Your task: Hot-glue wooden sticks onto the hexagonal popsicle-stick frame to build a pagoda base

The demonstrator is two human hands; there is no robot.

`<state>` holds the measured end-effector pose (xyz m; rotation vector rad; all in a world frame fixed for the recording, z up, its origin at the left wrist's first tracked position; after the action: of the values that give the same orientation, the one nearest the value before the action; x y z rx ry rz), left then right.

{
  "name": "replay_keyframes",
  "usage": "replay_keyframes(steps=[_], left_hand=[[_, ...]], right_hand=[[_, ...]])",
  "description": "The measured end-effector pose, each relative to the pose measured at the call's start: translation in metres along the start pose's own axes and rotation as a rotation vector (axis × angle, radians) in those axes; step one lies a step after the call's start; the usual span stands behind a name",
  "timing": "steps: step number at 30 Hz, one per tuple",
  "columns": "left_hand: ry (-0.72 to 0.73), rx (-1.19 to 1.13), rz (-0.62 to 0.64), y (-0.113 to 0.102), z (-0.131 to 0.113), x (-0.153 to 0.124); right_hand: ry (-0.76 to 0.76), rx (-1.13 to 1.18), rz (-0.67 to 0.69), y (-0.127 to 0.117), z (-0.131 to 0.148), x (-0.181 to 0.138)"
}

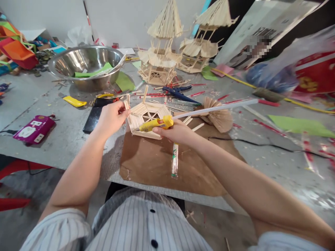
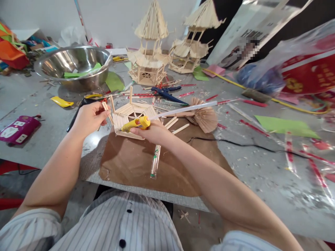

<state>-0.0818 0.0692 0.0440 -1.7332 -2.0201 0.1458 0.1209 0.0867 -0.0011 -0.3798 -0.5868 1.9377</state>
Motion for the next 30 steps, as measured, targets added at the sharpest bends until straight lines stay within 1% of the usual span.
replay_keyframes(steps=[2,5,7,10,15,19,24,30], left_hand=[[0.058,0.157,-0.011,-0.003,-0.003,0.0],[0.093,0.333,0.006,-0.002,-0.008,-0.001],[0.098,0.406,0.022,-0.001,-0.01,-0.002],[0.119,0.47,0.034,0.001,-0.012,-0.002],[0.163,0.51,0.065,0.006,-0.012,-0.002],[0.181,0.503,0.059,0.007,-0.011,-0.002],[0.188,0.495,0.063,0.008,-0.006,-0.001],[0.188,0.499,0.066,0.008,-0.006,-0.001]], right_hand=[[0.05,-0.092,0.039,0.004,0.001,0.0],[0.105,-0.171,0.054,0.005,0.005,0.0],[0.143,-0.207,0.069,0.007,0.006,-0.001],[0.152,-0.246,0.081,0.008,0.007,0.0],[0.141,-0.309,0.073,0.008,0.008,-0.001],[0.159,-0.35,0.061,0.007,0.01,-0.002],[0.152,-0.338,0.07,0.008,0.012,-0.002],[0.142,-0.339,0.042,0.006,0.009,0.0]])
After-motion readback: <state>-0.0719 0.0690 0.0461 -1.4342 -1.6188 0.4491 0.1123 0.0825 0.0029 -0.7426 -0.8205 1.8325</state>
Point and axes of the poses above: each hand's wrist, its own x-axis towards the middle knuckle, its own y-axis out of the palm, z = x × y, the point moved 7 cm from there along x, towards the middle knuckle, and after that the axes turned 3 degrees about y, right-handed, at the moved point
